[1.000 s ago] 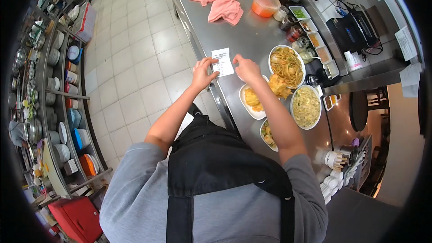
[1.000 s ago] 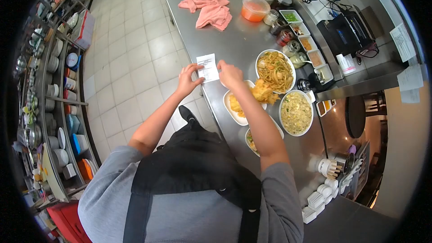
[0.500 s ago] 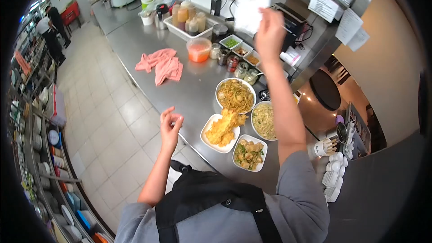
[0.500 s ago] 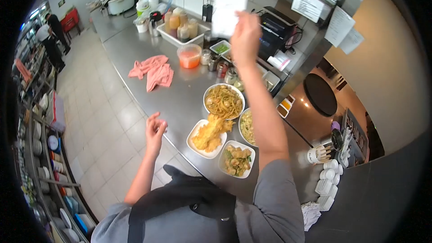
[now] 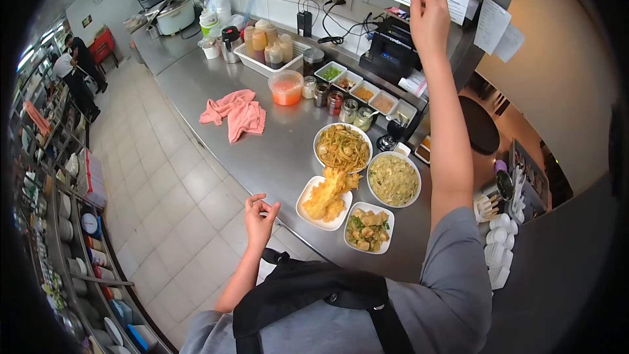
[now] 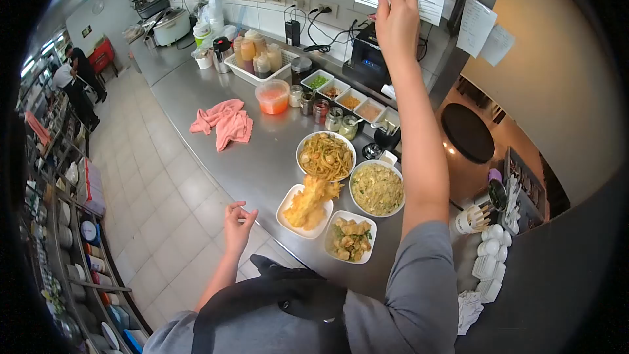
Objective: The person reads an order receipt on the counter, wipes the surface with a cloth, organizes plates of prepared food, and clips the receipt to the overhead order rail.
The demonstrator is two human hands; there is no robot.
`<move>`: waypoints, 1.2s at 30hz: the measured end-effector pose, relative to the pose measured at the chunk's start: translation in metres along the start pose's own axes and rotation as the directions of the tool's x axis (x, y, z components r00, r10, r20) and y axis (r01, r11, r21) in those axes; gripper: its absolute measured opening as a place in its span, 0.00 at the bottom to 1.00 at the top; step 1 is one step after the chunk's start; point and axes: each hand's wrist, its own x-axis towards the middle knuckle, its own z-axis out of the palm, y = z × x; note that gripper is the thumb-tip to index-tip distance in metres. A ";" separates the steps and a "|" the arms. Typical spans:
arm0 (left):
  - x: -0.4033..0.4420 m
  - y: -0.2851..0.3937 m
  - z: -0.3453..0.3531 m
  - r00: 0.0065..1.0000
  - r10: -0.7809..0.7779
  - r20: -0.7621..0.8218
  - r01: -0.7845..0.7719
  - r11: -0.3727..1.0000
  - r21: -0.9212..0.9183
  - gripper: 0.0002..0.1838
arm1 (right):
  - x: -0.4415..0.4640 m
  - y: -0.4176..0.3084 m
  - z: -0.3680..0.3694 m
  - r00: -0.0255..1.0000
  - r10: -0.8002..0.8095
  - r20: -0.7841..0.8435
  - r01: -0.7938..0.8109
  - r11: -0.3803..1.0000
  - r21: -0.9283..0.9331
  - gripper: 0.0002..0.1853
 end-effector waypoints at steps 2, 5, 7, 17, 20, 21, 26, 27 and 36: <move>0.001 -0.018 0.000 0.999 0.032 -0.018 -0.031 0.999 0.043 0.12 | -0.033 -0.014 -0.029 0.998 -0.037 0.046 0.039 0.999 -0.025 0.10; -0.004 -0.024 -0.004 0.999 0.032 -0.018 -0.031 0.998 0.062 0.09 | -0.102 -0.013 -0.081 0.925 0.218 0.312 -0.226 0.974 -0.013 0.09; -0.011 -0.023 -0.008 1.000 -0.011 0.017 0.010 0.998 0.054 0.13 | -0.148 0.021 -0.114 0.771 0.456 0.444 -0.479 0.875 -0.066 0.09; -0.009 -0.048 0.006 0.960 -0.168 0.223 0.150 0.984 0.093 0.17 | -0.387 0.121 -0.234 -0.390 0.668 0.635 -0.859 -0.015 -0.512 0.20; -0.003 -0.057 0.020 0.965 -0.053 0.256 0.025 0.993 0.112 0.20 | -0.414 0.088 -0.229 -0.391 0.561 0.730 -0.920 -0.254 -0.298 0.21; -0.002 -0.057 0.023 0.965 -0.050 0.256 0.021 0.993 0.114 0.20 | -0.419 0.080 -0.225 -0.390 0.560 0.731 -0.921 -0.256 -0.294 0.21; -0.003 -0.058 0.042 0.967 -0.119 0.223 0.103 0.991 0.083 0.19 | -0.435 0.063 -0.214 -0.279 0.702 0.655 -0.930 -0.368 -0.002 0.17; -0.004 -0.055 0.044 0.967 -0.113 0.230 0.097 0.992 0.080 0.19 | -0.439 0.062 -0.213 -0.275 0.708 0.650 -0.931 -0.366 0.004 0.17; -0.013 -0.045 0.039 0.957 -0.189 0.222 0.176 0.982 0.074 0.19 | -0.446 0.082 -0.290 -0.175 0.886 0.429 -0.979 -0.202 0.018 0.16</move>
